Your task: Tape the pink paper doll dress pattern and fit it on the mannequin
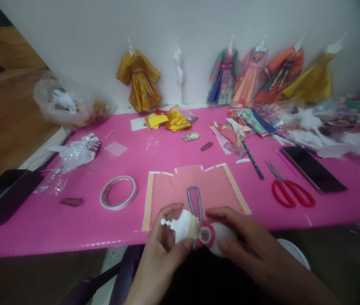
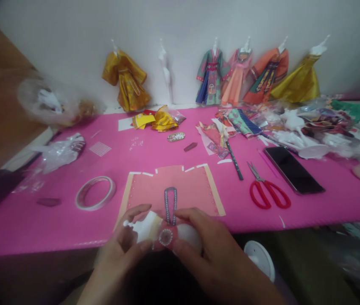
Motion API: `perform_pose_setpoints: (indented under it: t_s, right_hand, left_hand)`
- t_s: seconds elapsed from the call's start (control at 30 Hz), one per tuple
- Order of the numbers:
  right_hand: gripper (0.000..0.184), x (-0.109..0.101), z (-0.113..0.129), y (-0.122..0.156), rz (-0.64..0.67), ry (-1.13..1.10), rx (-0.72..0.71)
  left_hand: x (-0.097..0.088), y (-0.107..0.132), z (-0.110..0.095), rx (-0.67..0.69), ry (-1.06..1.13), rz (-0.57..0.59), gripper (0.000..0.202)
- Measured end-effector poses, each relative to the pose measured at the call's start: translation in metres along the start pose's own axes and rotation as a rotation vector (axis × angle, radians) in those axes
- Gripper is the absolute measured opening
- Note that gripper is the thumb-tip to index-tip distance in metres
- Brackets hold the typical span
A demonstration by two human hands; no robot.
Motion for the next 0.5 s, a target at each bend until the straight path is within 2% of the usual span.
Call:
perform_pose_setpoints:
  t_s: [0.07, 0.17, 0.5]
  right_hand:
    - [0.029, 0.003, 0.009, -0.008, -0.022, -0.049, -0.042]
    - [0.03, 0.009, 0.016, -0.019, -0.043, -0.056, -0.034]
    - [0.02, 0.011, 0.011, -0.024, -0.058, -0.05, -0.044]
  left_hand:
    - [0.005, 0.0, -0.003, 0.019, 0.007, -0.005, 0.044]
    - [0.011, 0.002, -0.006, 0.018, 0.071, 0.055, 0.035]
    - [0.01, 0.002, -0.008, -0.014, 0.092, 0.09, 0.035]
Point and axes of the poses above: each hand's wrist, its own y-axis away from the middle knuckle, its own x-axis out of the palm, z = x × y, the point moved 3 cm from there along -y, towards the middle knuckle, and after that the axes turned 10 degrees about -x, right-handed, at the moved point
